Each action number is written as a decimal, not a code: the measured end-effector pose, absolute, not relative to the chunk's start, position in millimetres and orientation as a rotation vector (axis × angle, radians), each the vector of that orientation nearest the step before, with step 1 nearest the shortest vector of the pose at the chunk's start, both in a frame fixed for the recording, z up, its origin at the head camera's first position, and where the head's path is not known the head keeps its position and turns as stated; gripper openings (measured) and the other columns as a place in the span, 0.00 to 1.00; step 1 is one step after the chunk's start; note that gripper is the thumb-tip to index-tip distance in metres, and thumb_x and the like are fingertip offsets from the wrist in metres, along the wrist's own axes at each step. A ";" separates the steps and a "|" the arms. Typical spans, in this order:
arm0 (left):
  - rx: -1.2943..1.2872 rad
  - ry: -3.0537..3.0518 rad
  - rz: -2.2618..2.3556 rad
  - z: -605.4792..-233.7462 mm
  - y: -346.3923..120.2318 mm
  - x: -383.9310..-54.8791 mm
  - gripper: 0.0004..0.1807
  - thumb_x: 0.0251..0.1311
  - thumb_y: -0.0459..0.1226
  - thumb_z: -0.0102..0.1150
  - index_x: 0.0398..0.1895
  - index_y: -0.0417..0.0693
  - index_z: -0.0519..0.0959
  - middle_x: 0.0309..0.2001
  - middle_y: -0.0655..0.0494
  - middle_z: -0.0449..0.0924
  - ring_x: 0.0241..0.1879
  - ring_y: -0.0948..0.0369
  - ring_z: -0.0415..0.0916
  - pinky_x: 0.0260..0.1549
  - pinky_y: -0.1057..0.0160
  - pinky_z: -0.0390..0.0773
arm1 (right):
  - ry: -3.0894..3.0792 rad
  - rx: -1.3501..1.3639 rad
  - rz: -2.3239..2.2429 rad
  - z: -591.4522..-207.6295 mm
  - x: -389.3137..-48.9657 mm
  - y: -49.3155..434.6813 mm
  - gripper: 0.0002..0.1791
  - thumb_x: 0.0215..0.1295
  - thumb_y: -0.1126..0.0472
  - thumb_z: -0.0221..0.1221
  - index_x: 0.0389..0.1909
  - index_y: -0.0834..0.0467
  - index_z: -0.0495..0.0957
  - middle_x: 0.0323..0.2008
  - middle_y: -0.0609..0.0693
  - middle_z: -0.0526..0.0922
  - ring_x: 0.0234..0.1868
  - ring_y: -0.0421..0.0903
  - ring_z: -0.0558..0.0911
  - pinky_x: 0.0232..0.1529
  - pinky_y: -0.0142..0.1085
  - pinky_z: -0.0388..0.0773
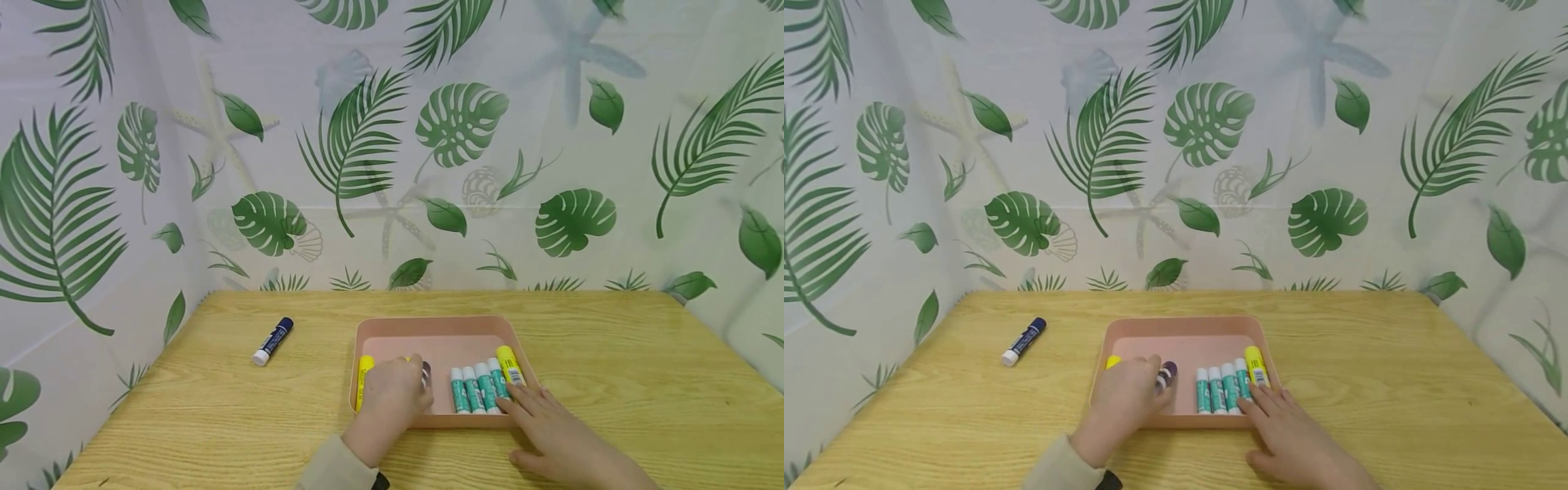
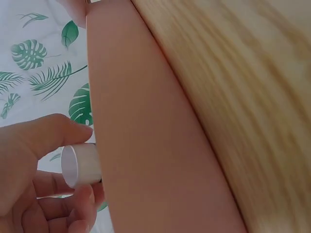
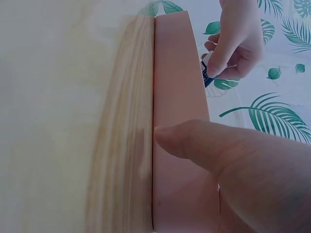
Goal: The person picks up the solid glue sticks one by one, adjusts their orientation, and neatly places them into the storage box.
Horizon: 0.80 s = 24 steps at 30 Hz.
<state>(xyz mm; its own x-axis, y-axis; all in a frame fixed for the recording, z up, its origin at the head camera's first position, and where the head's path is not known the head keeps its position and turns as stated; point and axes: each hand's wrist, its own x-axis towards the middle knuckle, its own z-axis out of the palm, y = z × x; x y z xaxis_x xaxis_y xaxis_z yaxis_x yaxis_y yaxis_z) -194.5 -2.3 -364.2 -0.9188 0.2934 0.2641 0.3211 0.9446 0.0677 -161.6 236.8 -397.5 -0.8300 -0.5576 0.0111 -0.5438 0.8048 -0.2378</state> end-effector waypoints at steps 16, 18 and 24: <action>-0.479 -3.010 -0.199 -371.9 -2.4 -197.1 0.20 0.49 0.51 0.58 0.37 0.45 0.73 0.14 0.56 0.64 0.12 0.62 0.63 0.05 0.67 0.62 | 2.948 -0.909 -0.358 -396.3 -159.9 235.6 0.37 0.54 0.44 0.56 0.60 0.63 0.62 0.62 0.62 0.58 0.63 0.57 0.53 0.59 0.57 0.48; -0.477 -3.016 -0.210 -372.2 -2.7 -197.3 0.21 0.48 0.51 0.59 0.38 0.45 0.73 0.14 0.56 0.64 0.12 0.62 0.63 0.06 0.67 0.62 | 2.944 -0.904 -0.362 -396.5 -160.0 235.5 0.37 0.54 0.44 0.56 0.60 0.63 0.62 0.62 0.62 0.58 0.63 0.57 0.53 0.59 0.57 0.47; -0.479 -3.048 -0.213 -372.9 -3.0 -197.6 0.22 0.48 0.51 0.59 0.41 0.45 0.73 0.15 0.56 0.65 0.13 0.61 0.64 0.07 0.67 0.64 | 2.931 -0.876 -0.371 -396.4 -160.3 235.6 0.37 0.55 0.44 0.56 0.60 0.62 0.62 0.62 0.62 0.57 0.64 0.57 0.53 0.59 0.57 0.46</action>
